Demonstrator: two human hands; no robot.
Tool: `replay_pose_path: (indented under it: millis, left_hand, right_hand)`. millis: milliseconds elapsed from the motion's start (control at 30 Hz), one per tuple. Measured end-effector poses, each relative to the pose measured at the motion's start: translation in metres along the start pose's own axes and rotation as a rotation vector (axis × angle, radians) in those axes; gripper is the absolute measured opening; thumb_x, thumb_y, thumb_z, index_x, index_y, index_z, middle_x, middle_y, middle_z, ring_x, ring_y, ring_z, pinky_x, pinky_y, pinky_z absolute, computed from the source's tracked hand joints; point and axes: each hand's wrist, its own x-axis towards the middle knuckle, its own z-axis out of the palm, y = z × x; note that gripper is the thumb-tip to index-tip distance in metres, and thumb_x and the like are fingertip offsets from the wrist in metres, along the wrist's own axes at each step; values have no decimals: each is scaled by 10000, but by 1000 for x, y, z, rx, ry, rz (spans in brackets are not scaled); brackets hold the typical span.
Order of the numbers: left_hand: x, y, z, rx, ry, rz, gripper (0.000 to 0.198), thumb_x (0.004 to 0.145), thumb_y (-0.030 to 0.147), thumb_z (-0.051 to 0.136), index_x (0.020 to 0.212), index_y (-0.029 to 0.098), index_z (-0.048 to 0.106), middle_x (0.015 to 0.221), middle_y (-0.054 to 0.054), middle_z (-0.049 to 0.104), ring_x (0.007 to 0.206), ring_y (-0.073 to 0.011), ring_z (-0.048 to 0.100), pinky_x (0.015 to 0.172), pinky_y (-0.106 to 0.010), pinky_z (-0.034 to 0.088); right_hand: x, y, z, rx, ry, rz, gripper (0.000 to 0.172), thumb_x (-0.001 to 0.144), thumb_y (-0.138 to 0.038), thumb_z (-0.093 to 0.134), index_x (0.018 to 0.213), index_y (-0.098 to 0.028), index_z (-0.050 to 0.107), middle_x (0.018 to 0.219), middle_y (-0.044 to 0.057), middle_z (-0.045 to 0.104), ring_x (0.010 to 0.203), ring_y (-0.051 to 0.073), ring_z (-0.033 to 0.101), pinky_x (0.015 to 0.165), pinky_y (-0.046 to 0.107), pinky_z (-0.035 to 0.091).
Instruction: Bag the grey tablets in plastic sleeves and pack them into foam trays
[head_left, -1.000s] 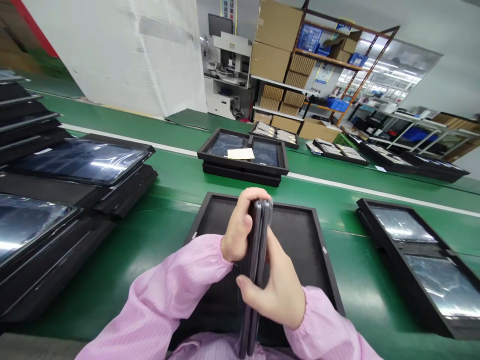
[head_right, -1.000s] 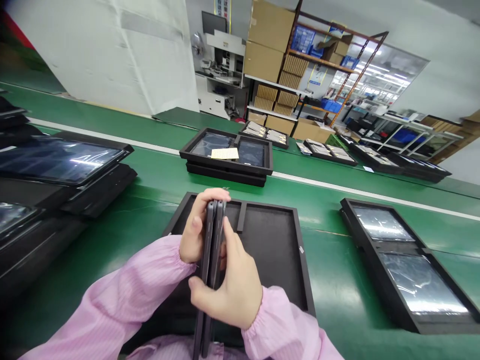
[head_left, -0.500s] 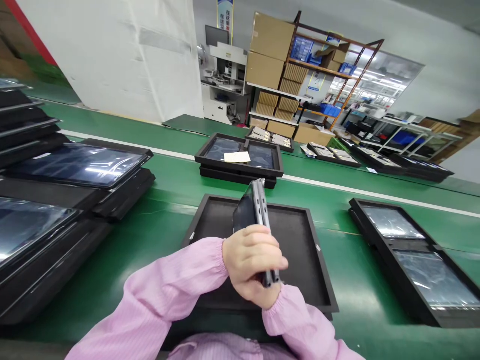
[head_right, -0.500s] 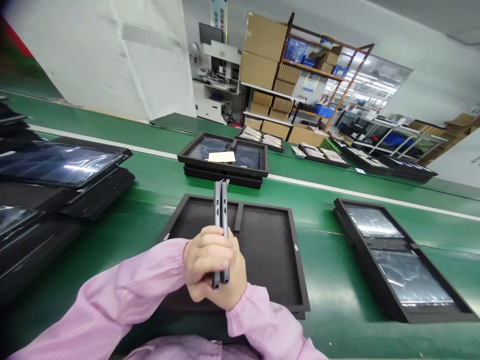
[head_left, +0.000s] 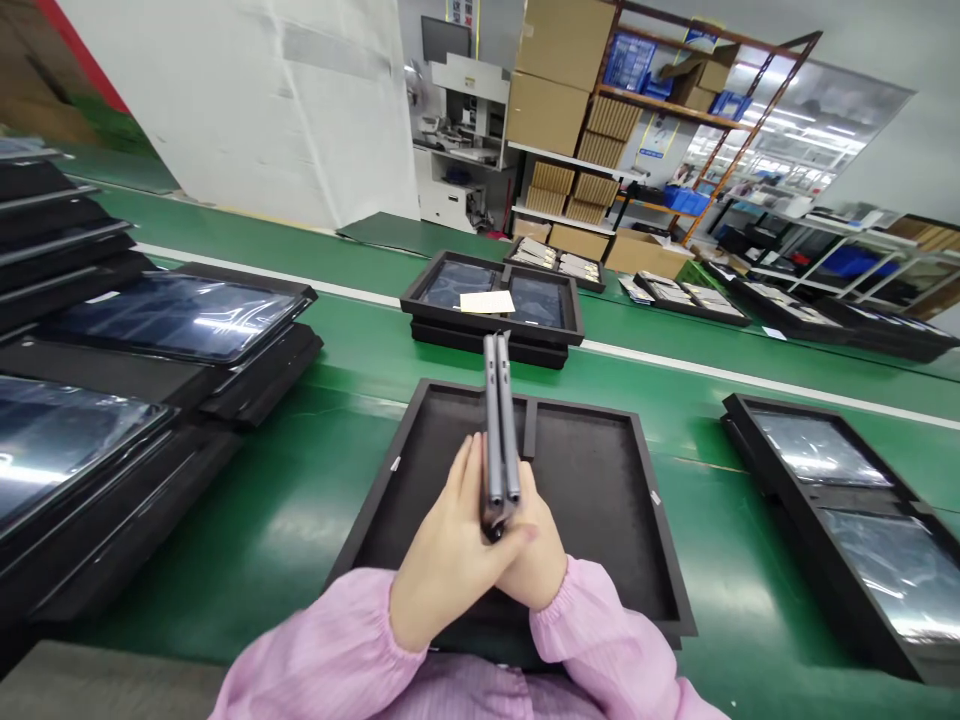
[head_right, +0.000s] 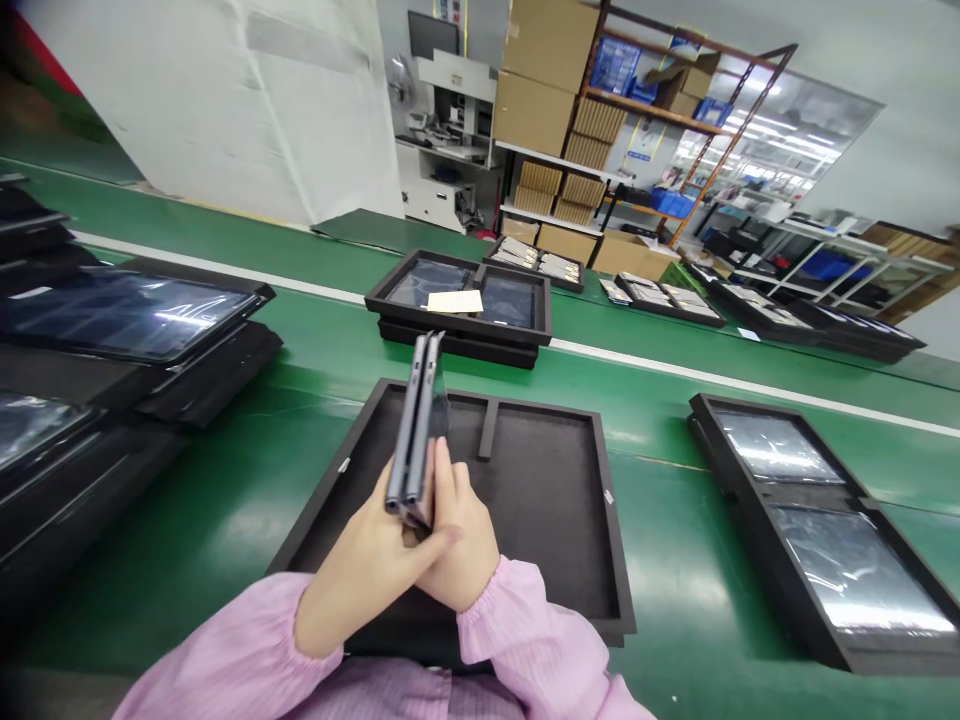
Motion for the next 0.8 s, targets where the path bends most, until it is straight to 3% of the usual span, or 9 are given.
replay_pose_path:
  millis: [67, 133, 233, 333, 400, 467, 567, 667, 800]
  left_hand:
    - [-5, -5, -11, -16, 95, -116, 491, 652, 416, 809, 1101, 222, 766, 1146, -144, 765, 1204, -422, 664, 1058, -488, 514]
    - [3, -12, -25, -50, 290, -162, 254, 622, 421, 785, 787, 228, 762, 872, -113, 784, 1029, -407, 720, 954, -448, 559]
    - [25, -23, -50, -194, 541, -239, 192, 609, 393, 751, 638, 233, 649, 695, -51, 720, 904, -338, 717, 853, -376, 566]
    - [42, -34, -66, -492, 643, -386, 180, 637, 360, 687, 645, 219, 575, 617, -1, 638, 755, -252, 682, 732, -335, 558]
    - [44, -40, -68, -692, 587, -492, 180, 643, 352, 669, 656, 207, 563, 579, 7, 610, 639, -221, 650, 641, -332, 549]
    - [36, -46, -64, -832, 454, -562, 186, 651, 349, 687, 689, 191, 597, 579, -10, 631, 592, -223, 645, 607, -353, 557]
    - [13, -51, -50, -1003, 236, -560, 229, 662, 350, 751, 784, 177, 666, 668, -53, 709, 691, -276, 709, 688, -419, 599]
    - [-8, -50, -34, -1095, 78, -541, 350, 638, 258, 807, 968, 191, 708, 817, -56, 768, 874, -310, 746, 811, -453, 607]
    - [-15, -55, -21, -1114, 5, -579, 489, 570, 125, 745, 1048, 220, 707, 904, -40, 783, 979, -311, 735, 872, -444, 592]
  right_hand:
    - [0, 3, -5, 43, -142, -65, 968, 765, -197, 662, 1623, -104, 224, 1290, 214, 581, 1129, 329, 671, 974, 488, 602]
    - [1, 8, -12, 51, -156, -64, 949, 760, -204, 690, 1610, -118, 277, 1473, 238, 478, 1393, 354, 517, 1136, 505, 490]
    - [6, 16, -23, 4, 84, 89, 817, 858, -305, 650, 1590, -136, 329, 1632, 229, 337, 1544, 357, 314, 1216, 557, 374]
    - [15, 20, -38, 75, 227, 283, 768, 884, -478, 649, 1540, -146, 430, 1566, 210, 472, 1479, 366, 430, 1202, 579, 378]
    - [19, 18, -47, 198, 139, 392, 703, 846, -590, 682, 1395, -157, 604, 1373, 184, 660, 1314, 375, 600, 1130, 558, 461]
    - [20, 14, -52, 341, 24, 454, 623, 821, -665, 692, 1175, -155, 736, 1090, 145, 778, 1043, 347, 729, 955, 492, 580]
    - [14, 11, -48, 556, 74, 488, 589, 814, -681, 714, 1029, -136, 778, 897, 114, 795, 802, 283, 748, 727, 378, 614]
    - [4, 14, -39, 589, 220, 472, 543, 821, -631, 743, 1060, -145, 786, 963, 125, 808, 867, 300, 762, 758, 387, 621]
    - [0, 20, -36, 356, 358, 397, 491, 806, -594, 754, 1048, -170, 808, 1046, 136, 811, 973, 338, 768, 871, 470, 629]
